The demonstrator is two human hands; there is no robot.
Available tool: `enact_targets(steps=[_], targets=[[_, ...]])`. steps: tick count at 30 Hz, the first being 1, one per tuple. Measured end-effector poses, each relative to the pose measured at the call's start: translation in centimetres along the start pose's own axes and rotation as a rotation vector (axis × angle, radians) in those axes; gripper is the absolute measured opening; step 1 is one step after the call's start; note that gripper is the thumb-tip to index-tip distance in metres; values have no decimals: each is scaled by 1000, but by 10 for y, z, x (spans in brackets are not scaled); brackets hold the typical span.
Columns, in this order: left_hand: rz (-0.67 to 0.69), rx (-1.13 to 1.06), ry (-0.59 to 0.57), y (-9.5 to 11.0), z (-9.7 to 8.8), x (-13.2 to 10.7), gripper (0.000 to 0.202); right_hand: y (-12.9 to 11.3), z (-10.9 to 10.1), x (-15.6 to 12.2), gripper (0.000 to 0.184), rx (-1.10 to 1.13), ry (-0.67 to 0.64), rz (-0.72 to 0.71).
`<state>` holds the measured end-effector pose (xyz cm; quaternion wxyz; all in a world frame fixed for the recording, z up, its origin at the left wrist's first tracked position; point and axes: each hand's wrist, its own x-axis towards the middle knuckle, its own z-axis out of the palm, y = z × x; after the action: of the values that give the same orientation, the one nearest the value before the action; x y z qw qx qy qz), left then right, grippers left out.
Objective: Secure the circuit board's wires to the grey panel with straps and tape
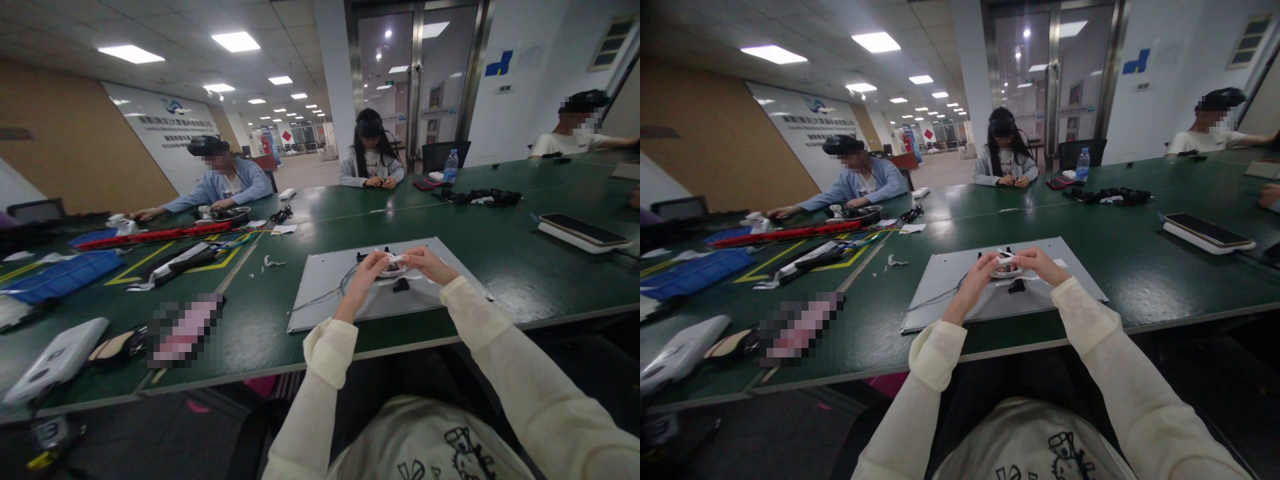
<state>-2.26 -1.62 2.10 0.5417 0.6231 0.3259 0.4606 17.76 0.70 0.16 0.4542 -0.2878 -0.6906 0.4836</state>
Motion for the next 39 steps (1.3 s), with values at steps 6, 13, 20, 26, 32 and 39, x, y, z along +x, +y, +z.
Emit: enact_targets(steps=[6, 13, 20, 26, 32, 39], targets=[[104, 93, 187, -6, -4, 7, 38, -11, 10, -1, 38, -181, 87, -27], [164, 48, 147, -7, -8, 10, 39, -9, 9, -2, 43, -201, 215, -68], [175, 91, 65, -1, -8, 6, 35, -6, 18, -2, 37, -421, 211, -146], [232, 104, 50, -3, -10, 6, 30, 2, 22, -1, 33, -554, 245, -226], [206, 57, 121, -8, -10, 10, 50, 7, 22, 2, 32, -624, 315, -268], [178, 99, 192, -13, -13, 12, 31, 6, 23, 2, 26, -710, 321, -306]])
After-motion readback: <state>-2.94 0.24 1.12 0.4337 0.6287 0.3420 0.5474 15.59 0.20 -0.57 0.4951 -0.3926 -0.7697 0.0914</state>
